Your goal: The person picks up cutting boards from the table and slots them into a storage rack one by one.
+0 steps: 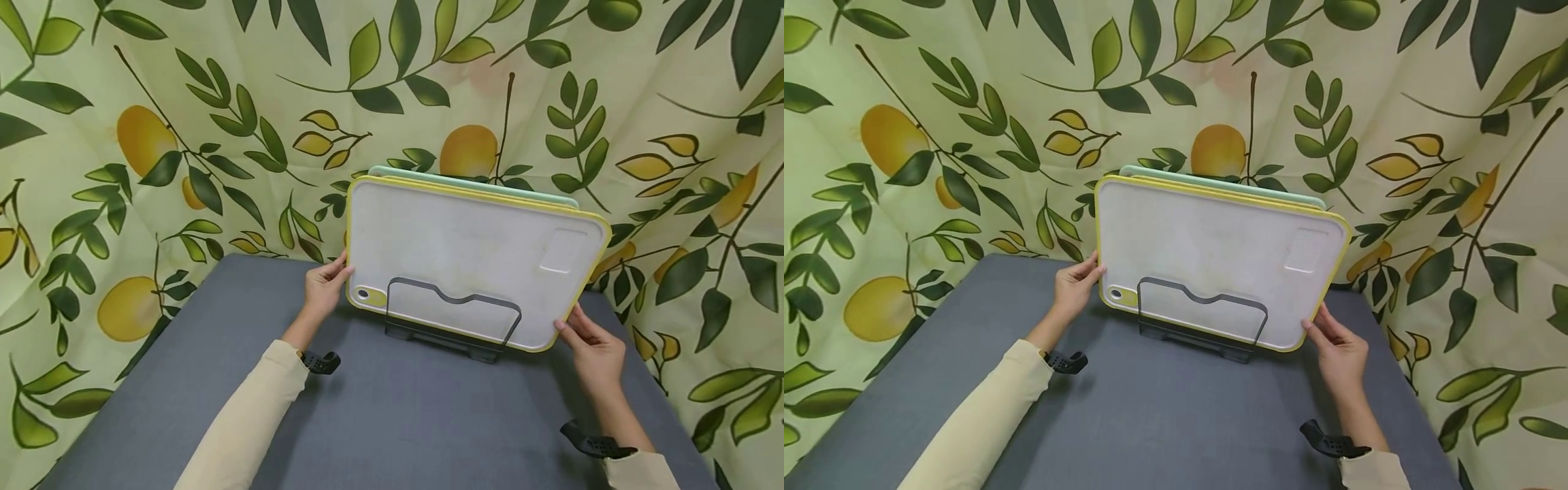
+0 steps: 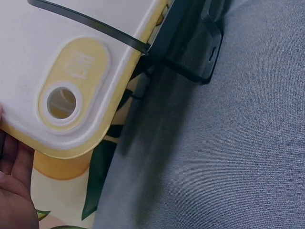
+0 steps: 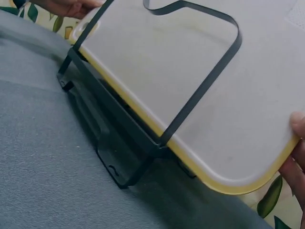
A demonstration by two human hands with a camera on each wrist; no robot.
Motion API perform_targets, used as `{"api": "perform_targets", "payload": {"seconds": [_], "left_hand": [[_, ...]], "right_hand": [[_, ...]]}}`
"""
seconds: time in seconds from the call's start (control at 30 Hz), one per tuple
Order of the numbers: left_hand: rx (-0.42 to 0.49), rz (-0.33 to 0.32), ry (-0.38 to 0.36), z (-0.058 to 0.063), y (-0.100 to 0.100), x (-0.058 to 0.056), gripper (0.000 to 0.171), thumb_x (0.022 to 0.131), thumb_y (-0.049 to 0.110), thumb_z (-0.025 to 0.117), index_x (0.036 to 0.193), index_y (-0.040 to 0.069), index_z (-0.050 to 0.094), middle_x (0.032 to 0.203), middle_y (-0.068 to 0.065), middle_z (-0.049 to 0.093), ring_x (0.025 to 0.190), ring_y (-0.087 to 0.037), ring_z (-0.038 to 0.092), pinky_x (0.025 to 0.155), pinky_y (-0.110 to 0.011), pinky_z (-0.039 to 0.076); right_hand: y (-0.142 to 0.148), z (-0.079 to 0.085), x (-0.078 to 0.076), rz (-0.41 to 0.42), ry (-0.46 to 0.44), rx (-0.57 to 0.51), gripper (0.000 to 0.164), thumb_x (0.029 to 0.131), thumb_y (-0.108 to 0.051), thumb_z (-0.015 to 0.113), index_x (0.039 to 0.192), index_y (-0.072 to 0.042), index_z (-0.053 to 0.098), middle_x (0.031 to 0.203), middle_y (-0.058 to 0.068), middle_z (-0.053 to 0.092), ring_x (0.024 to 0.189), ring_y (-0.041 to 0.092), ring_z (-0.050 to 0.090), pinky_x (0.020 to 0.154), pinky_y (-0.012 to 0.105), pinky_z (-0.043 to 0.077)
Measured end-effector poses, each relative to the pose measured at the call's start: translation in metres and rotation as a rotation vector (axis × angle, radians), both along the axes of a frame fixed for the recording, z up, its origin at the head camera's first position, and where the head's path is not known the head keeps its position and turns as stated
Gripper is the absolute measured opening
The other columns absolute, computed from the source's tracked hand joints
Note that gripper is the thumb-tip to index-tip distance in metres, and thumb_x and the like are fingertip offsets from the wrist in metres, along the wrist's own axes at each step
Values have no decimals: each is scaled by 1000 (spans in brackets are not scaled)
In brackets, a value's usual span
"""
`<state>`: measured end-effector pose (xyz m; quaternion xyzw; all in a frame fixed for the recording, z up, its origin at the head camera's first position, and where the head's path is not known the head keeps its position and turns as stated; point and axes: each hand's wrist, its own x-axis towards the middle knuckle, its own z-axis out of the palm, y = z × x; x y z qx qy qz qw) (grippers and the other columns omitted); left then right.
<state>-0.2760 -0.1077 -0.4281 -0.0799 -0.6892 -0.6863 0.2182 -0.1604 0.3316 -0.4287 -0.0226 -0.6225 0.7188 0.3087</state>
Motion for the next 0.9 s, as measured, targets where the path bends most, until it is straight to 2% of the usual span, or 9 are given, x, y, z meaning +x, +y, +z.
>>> {"api": "perform_targets", "payload": {"seconds": [0.23, 0.4, 0.6, 0.73, 0.9], "left_hand": [[8, -4, -10, 0, -2, 5, 34, 90, 0, 73, 124, -2, 66, 129, -12, 63, 88, 10, 68, 75, -8, 53], [9, -2, 3, 0, -5, 7, 34, 90, -2, 73, 123, -3, 66, 127, -17, 64, 87, 10, 68, 75, -8, 53], [35, 0, 26, -2, -15, 12, 36, 89, -7, 71, 124, -8, 64, 126, -23, 62, 91, 13, 67, 78, -8, 54], [50, 9, 43, -2, -24, 16, 36, 89, -8, 70, 125, -10, 62, 125, -25, 61, 94, 14, 66, 80, -8, 53], [56, 52, 67, -4, -34, 18, 36, 89, -9, 70, 124, -10, 63, 122, -25, 61, 92, 13, 67, 77, -8, 54]], "right_hand": [[-4, -4, 0, -37, -79, 41, 50, 87, 14, 69, 134, 3, 58, 97, -18, 76, 87, -5, 73, 69, 12, 57], [-6, -5, -3, -45, -91, 46, 50, 88, 12, 69, 135, 6, 56, 97, -19, 76, 87, -5, 72, 69, 11, 56], [-12, -8, -11, -44, -120, 114, 46, 90, 9, 68, 135, 9, 56, 92, -22, 75, 84, -8, 71, 69, 10, 55], [-19, -10, -21, -33, -112, 153, 44, 91, 9, 67, 134, 9, 58, 93, -24, 73, 86, -10, 71, 70, 9, 55], [-28, -10, -32, 11, -66, 149, 45, 91, 11, 67, 134, 13, 55, 96, -23, 73, 90, -9, 71, 74, 10, 55]]}}
